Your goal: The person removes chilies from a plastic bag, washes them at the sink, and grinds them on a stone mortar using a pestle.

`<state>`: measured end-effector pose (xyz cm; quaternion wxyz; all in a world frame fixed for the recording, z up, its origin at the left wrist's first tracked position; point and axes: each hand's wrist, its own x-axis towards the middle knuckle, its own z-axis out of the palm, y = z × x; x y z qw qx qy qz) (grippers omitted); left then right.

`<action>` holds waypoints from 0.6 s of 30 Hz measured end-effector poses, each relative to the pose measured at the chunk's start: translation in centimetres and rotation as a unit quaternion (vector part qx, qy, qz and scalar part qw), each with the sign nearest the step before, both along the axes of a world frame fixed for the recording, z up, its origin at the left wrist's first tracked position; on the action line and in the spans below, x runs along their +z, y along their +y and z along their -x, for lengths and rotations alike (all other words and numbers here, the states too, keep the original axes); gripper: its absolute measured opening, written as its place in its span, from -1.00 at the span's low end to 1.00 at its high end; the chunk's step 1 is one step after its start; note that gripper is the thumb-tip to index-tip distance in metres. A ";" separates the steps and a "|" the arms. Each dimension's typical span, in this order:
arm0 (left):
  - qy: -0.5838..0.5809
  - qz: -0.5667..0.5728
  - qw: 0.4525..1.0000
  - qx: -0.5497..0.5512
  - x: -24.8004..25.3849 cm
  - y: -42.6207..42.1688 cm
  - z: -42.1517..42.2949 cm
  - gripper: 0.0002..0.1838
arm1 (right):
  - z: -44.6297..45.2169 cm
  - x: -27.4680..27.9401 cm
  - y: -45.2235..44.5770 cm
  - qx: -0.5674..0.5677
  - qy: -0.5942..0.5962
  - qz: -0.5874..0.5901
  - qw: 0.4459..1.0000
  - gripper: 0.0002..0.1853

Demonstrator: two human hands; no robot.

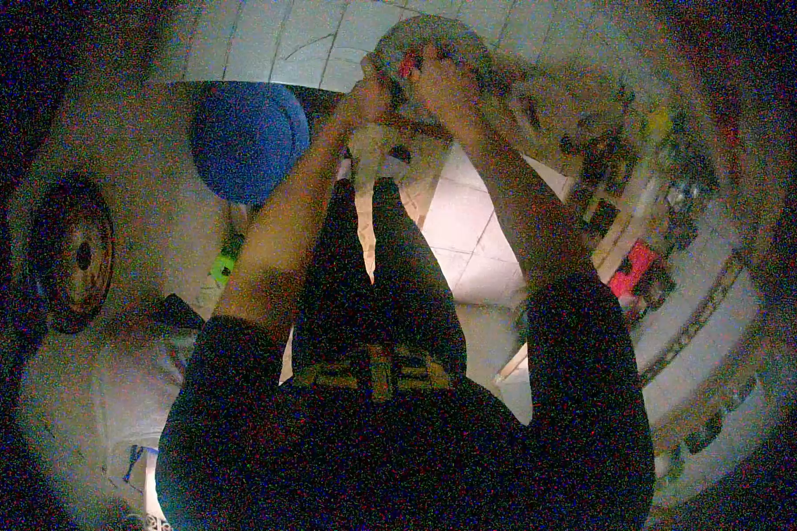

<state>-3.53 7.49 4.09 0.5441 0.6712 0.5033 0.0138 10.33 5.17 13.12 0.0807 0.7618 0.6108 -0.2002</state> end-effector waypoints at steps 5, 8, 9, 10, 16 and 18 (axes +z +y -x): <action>0.020 -0.007 1.000 -0.017 -1.3 -0.3 -0.1 -0.14 | -0.1 -0.8 -0.4 0.003 0.004 -0.018 1.000 -0.44; -0.058 -0.011 0.998 -0.017 -2.4 0.0 0.0 -0.12 | -0.1 -1.4 -0.5 -0.039 0.061 -0.041 0.997 -0.46; -0.020 -0.003 0.999 -0.044 -0.6 0.2 0.2 -0.11 | -0.5 -2.2 -0.8 -0.026 0.051 -0.066 0.996 -0.46; 0.017 0.007 0.997 -0.071 0.2 0.1 0.3 -0.11 | -0.5 -2.4 -0.9 -0.013 0.041 -0.088 0.995 -0.47; -0.033 -0.013 0.998 -0.052 -2.1 0.0 -0.2 -0.11 | -0.7 -2.4 -0.3 -0.035 0.026 -0.035 0.998 -0.46; -0.029 -0.003 0.999 -0.041 -1.2 -0.2 -0.3 -0.11 | -0.5 -2.3 -0.2 -0.049 0.031 -0.050 0.997 -0.47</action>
